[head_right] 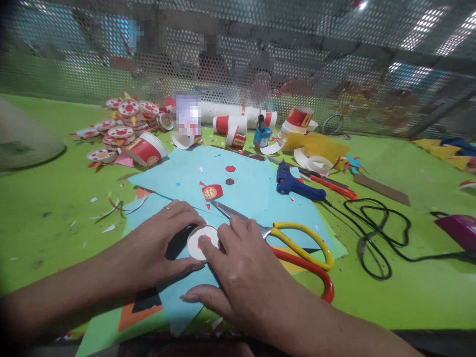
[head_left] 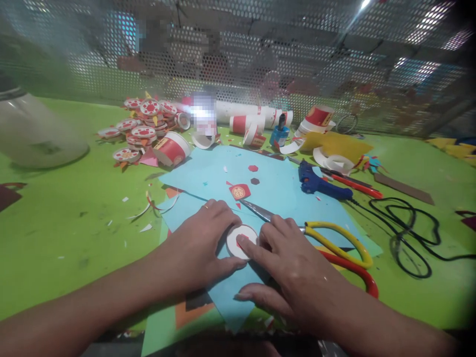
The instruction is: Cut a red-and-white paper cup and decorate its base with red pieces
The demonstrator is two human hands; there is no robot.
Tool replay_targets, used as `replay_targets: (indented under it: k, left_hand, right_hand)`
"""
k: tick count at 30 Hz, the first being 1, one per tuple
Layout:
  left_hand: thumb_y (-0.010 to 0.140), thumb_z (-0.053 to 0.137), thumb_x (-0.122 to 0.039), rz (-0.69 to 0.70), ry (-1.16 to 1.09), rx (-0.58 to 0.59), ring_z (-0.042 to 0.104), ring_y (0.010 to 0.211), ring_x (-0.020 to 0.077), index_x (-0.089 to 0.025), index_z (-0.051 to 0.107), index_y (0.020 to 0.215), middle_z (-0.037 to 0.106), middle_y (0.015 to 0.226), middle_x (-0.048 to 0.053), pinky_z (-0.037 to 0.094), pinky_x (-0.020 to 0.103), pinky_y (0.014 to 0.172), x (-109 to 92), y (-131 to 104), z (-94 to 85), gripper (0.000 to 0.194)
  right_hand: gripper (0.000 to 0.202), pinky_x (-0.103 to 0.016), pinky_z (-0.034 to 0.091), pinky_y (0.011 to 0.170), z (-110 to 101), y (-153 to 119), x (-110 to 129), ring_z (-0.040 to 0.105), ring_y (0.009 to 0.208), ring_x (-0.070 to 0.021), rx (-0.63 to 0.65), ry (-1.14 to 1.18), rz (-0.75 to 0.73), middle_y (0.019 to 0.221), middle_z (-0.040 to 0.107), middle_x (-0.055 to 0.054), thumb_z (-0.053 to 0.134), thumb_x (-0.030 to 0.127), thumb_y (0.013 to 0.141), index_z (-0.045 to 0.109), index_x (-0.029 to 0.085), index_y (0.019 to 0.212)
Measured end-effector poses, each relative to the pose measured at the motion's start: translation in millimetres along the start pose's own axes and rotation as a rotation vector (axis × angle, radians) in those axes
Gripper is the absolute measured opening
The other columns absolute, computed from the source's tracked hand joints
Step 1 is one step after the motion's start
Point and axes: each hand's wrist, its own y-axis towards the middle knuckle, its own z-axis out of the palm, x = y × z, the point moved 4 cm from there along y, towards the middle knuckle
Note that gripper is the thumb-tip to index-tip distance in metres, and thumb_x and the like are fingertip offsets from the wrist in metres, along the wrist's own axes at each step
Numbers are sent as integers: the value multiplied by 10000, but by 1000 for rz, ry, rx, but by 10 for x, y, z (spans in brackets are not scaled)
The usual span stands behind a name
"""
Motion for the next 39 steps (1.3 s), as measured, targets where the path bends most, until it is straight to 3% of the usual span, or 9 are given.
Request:
replay_targets:
  k: [4,11,17,29,39]
  left_hand:
    - [767,647,-304,1,-4,-4,454,955,231,-190,550,973,526,960,49,405,395,833,-7,-8,-7,255]
    - [761,650,-324,3,15,-14,460,958,240,-180,547,1000,531,972,61,409,407,839,-19,-9,-17,298]
    - [770,634,-295,5,2,-17,464,953,231,-195,542,992,536,962,52,412,392,828,-18,-10,-13,261]
    - [776,628,-310,17,19,-22,459,956,233,-183,541,996,529,971,57,403,393,834,-2,-14,-3,269]
    - [788,613,-318,14,20,-13,456,947,230,-176,547,977,528,959,59,402,390,831,-4,6,-9,246]
  right_hand:
    - [553,-471,376,777,-30,-29,-7,426,879,-283,-19,45,2,952,540,-133,432,581,878,582,139,1175]
    - [461,-483,404,770,-144,-130,-43,399,858,-269,-199,102,37,894,511,-114,511,461,886,584,105,1169]
    - [535,-521,387,761,-34,-73,-1,419,849,-295,-84,23,-6,909,555,-151,436,539,892,611,106,1154]
    - [578,-487,362,783,-21,-47,4,412,899,-309,-100,38,-30,941,567,-167,439,555,887,587,85,1190]
    - [576,-498,365,753,31,-3,24,427,857,-298,-13,-22,-50,931,580,-158,375,560,908,592,103,1182]
